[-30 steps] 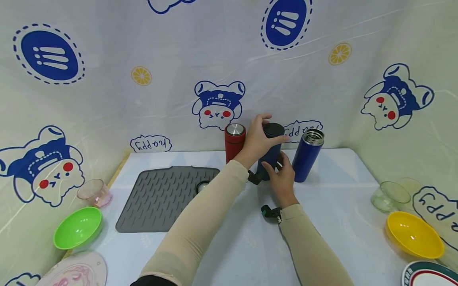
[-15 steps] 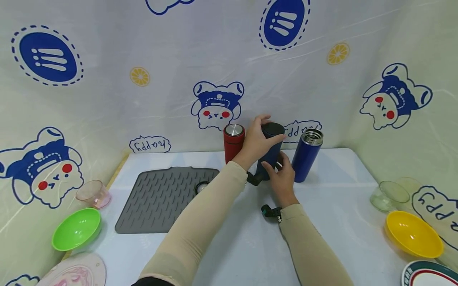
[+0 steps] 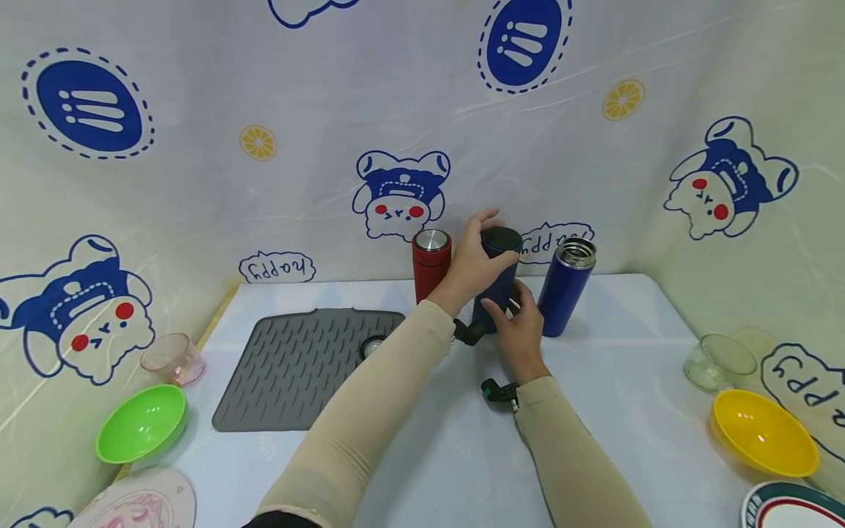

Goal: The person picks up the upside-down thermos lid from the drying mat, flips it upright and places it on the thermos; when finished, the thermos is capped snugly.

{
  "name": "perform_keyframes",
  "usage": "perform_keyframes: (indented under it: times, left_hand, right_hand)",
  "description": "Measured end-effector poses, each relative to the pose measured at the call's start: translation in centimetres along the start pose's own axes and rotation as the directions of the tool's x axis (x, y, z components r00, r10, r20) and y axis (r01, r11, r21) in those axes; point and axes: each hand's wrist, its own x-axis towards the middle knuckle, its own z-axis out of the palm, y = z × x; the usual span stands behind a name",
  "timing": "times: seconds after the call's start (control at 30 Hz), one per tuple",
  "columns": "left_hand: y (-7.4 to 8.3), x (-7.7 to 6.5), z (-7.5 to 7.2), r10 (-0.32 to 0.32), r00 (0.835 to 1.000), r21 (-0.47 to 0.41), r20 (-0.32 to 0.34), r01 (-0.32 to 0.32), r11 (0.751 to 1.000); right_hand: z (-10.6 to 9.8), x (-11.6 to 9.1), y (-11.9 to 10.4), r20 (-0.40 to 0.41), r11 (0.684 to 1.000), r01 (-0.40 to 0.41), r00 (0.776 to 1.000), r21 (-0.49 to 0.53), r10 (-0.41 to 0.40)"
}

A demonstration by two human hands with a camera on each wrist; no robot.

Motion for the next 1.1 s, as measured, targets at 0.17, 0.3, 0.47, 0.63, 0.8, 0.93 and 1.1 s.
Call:
perform_keyframes:
  times: [0.17, 0.3, 0.47, 0.63, 0.8, 0.93, 1.1]
  left_hand:
    - [0.3, 0.4, 0.6, -0.037, 0.996, 0.142, -0.081, 0.048, 0.989]
    - [0.1, 0.3, 0.4, -0.045, 0.993, 0.08, -0.105, 0.053, 0.995]
    - [-0.2, 0.2, 0.3, -0.016, 0.998, -0.054, -0.065, 0.013, 0.998]
    - [-0.3, 0.2, 0.8, -0.022, 0.995, 0.005, -0.098, 0.023, 1.0]
    - [0.0, -0.1, 1.2, -0.02, 0.983, 0.117, -0.182, 0.042, 0.992]
    - [0.2, -0.4, 1.5, -0.016, 0.978, 0.136, -0.21, 0.046, 0.99]
    - [0.0, -0.4, 1.3, -0.05, 0.975, 0.092, -0.215, 0.071, 0.993]
  right_hand:
    - [0.0, 0.2, -0.1, -0.001, 1.0, -0.013, 1.0, 0.009, 0.013]
    - [0.1, 0.2, 0.0, -0.02, 1.0, -0.012, 1.0, -0.008, 0.012]
    - [0.2, 0.4, 0.0, -0.05, 1.0, 0.011, 0.999, -0.024, -0.012]
    - [0.4, 0.3, 0.1, -0.047, 1.0, 0.007, 0.999, -0.012, -0.007]
    - [0.3, 0.1, 0.4, -0.043, 1.0, 0.005, 0.999, -0.013, -0.006]
    - [0.1, 0.1, 0.6, -0.027, 1.0, -0.002, 1.0, -0.002, 0.002]
    - [-0.1, 0.3, 0.6, 0.024, 1.0, -0.003, 1.0, -0.013, 0.003]
